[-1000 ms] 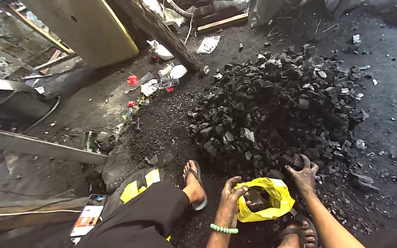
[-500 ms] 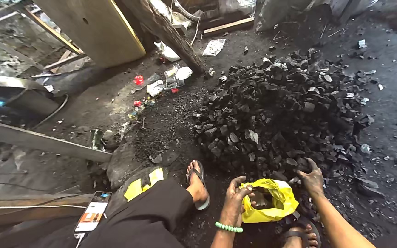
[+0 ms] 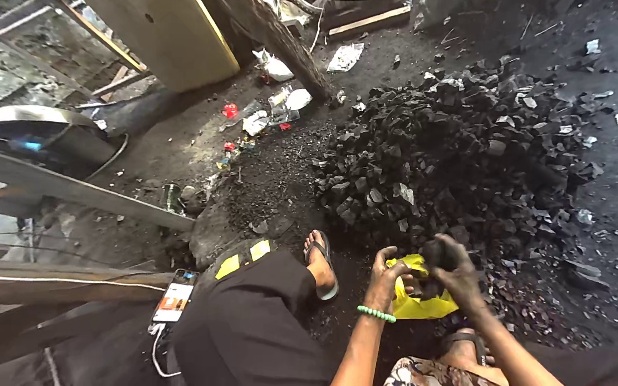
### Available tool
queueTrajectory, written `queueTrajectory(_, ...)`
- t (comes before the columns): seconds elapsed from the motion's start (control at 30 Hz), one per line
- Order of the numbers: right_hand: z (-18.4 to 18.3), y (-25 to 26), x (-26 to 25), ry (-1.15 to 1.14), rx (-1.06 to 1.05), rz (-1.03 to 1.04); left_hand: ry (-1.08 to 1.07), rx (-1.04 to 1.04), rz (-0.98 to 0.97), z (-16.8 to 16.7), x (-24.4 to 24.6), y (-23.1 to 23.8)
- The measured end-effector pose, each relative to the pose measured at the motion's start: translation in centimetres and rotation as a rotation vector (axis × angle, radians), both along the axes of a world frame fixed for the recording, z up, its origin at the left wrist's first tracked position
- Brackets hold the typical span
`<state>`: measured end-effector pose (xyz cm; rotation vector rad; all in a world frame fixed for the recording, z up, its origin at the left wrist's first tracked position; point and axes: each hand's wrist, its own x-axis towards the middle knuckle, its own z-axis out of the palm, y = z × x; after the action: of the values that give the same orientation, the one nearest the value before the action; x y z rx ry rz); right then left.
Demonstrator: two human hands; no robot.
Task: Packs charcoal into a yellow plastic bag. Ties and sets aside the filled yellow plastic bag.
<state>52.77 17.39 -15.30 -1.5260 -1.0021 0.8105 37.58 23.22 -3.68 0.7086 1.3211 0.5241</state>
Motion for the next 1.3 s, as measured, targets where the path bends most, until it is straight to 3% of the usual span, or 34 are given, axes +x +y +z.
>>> queueTrajectory(0.1,-1.1,-1.6,-2.7,-0.478,-0.088,0.453,0.017,0.055,-0.034,0.1,-0.4,-0.1)
queueTrajectory(0.17,-0.4,-1.5,-3.1,-0.515,-0.351,0.785,0.019,0.046,-0.047,0.8,-0.7,-0.2)
queueTrajectory(0.27,2.0,0.1,-2.8,-0.526,-0.602,0.916,0.024,0.034,-0.095,2.1,-1.2,-0.5)
queueTrajectory(0.47,8.0,2.3,0.9,-0.682,-0.842,0.787,-0.029,0.122,-0.156,5.0,-2.9,-0.9)
queueTrajectory(0.57,10.5,2.6,2.9,-0.602,-0.705,0.79,-0.1,0.211,-0.154,6.4,-4.1,-1.0)
queueTrajectory(0.63,11.5,2.8,4.0,-0.329,-0.549,0.732,-0.118,0.282,-0.161,7.6,-4.8,-1.0)
queueTrajectory(0.7,10.6,3.1,5.2,-0.032,-0.389,0.515,-0.126,0.369,-0.162,8.2,-5.4,-0.7)
queueTrajectory(0.73,9.3,3.6,5.8,-0.032,-0.342,0.356,-0.122,0.409,-0.159,8.5,-5.7,-0.6)
queueTrajectory(0.8,6.1,4.7,6.9,-0.28,-0.436,0.149,-0.102,0.477,-0.141,8.5,-6.1,-0.4)
queueTrajectory(0.93,-0.8,5.0,5.7,-0.577,-0.837,0.249,-0.108,0.505,-0.08,7.0,-6.7,-0.3)
queueTrajectory(1.03,-2.9,3.7,4.7,-0.624,-0.727,0.178,-0.063,0.53,-0.085,5.9,-6.8,-0.4)
queueTrajectory(1.17,-2.8,2.6,6.4,-0.435,-0.493,0.072,-0.064,0.514,-0.1,5.5,-6.5,-0.2)
queueTrajectory(1.3,-0.4,2.1,8.6,0.143,-0.425,-0.077,-0.08,0.481,-0.122,5.3,-6.2,-0.3)
